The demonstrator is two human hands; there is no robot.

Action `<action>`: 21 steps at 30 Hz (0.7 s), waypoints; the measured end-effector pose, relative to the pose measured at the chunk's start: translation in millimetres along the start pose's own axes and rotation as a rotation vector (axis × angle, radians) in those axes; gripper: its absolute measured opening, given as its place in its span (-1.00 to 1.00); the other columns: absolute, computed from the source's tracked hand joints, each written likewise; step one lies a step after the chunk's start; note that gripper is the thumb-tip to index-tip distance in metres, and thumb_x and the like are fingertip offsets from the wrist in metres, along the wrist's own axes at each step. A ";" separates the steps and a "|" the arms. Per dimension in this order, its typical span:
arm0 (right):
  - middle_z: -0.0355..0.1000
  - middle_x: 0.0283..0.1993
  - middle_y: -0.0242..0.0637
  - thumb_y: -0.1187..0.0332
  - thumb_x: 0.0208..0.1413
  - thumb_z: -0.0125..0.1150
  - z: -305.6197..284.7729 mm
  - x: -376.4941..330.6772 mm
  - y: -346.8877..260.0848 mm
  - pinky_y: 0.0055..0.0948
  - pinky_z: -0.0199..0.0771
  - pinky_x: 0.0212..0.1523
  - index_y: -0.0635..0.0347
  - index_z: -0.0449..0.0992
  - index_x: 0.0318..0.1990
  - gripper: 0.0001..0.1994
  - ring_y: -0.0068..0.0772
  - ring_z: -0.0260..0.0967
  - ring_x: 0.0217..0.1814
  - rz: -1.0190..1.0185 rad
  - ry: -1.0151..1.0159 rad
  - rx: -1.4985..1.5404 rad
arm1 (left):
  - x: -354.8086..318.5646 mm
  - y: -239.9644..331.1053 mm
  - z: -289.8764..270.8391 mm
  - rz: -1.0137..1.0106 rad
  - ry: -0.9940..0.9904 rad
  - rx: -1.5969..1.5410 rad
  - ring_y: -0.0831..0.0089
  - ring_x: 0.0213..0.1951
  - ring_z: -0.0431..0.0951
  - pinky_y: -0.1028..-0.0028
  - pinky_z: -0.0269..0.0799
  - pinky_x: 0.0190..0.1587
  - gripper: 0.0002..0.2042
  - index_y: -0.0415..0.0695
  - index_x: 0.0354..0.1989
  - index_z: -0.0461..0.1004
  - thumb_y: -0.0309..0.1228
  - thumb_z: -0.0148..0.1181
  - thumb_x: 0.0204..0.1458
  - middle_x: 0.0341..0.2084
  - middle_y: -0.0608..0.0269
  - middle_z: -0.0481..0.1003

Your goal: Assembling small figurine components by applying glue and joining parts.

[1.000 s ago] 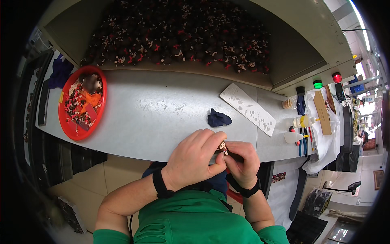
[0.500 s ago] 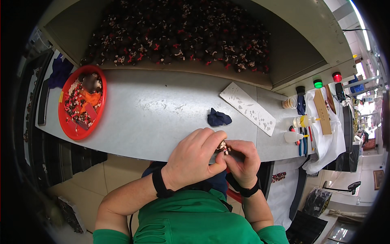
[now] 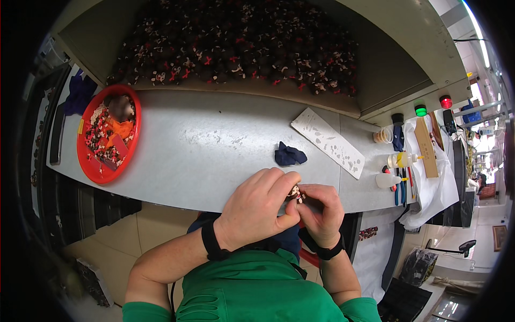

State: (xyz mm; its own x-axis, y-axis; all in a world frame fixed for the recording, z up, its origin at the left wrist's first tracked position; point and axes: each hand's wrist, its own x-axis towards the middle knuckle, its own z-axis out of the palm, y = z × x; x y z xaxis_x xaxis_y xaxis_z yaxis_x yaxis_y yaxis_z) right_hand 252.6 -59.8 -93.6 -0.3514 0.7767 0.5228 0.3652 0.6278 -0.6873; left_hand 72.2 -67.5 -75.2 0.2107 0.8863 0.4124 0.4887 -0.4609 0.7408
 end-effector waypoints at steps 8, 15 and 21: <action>0.50 -0.15 -0.17 0.54 -0.15 0.44 -0.9 0.1 0.7 -0.40 0.56 -0.21 0.22 0.40 -0.10 -0.58 -0.26 0.53 -0.21 0.000 -0.006 -0.008 | 0.2 -0.6 0.6 0.004 -0.005 0.009 0.19 -0.37 0.45 0.29 0.43 -0.30 -0.63 -0.23 -0.14 0.38 -0.44 0.20 -0.20 -0.43 0.13 0.37; 0.49 -0.16 -0.16 0.55 -0.15 0.43 -1.9 2.0 -0.8 -0.42 0.57 -0.24 0.24 0.42 -0.08 -0.58 -0.29 0.53 -0.24 -0.007 -0.010 -0.005 | 0.0 -1.8 2.6 0.006 0.025 -0.012 0.19 -0.40 0.41 0.29 0.39 -0.34 -0.66 -0.19 -0.15 0.40 -0.43 0.17 -0.17 -0.44 0.15 0.37; 0.48 -0.18 -0.16 0.56 -0.15 0.44 -1.9 1.5 -1.9 -0.44 0.58 -0.24 0.26 0.42 -0.09 -0.58 -0.31 0.53 -0.24 0.008 -0.011 0.000 | -0.2 -1.6 2.7 -0.001 0.019 -0.017 0.18 -0.40 0.42 0.28 0.39 -0.33 -0.67 -0.19 -0.15 0.40 -0.43 0.17 -0.16 -0.44 0.14 0.37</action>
State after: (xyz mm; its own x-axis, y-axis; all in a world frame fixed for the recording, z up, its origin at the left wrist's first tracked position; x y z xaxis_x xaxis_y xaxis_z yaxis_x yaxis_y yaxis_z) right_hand 253.0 -59.7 -90.5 -0.3579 0.7813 0.5113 0.3681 0.6213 -0.6917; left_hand 73.6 -66.8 -77.9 0.1945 0.8857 0.4216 0.4743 -0.4611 0.7499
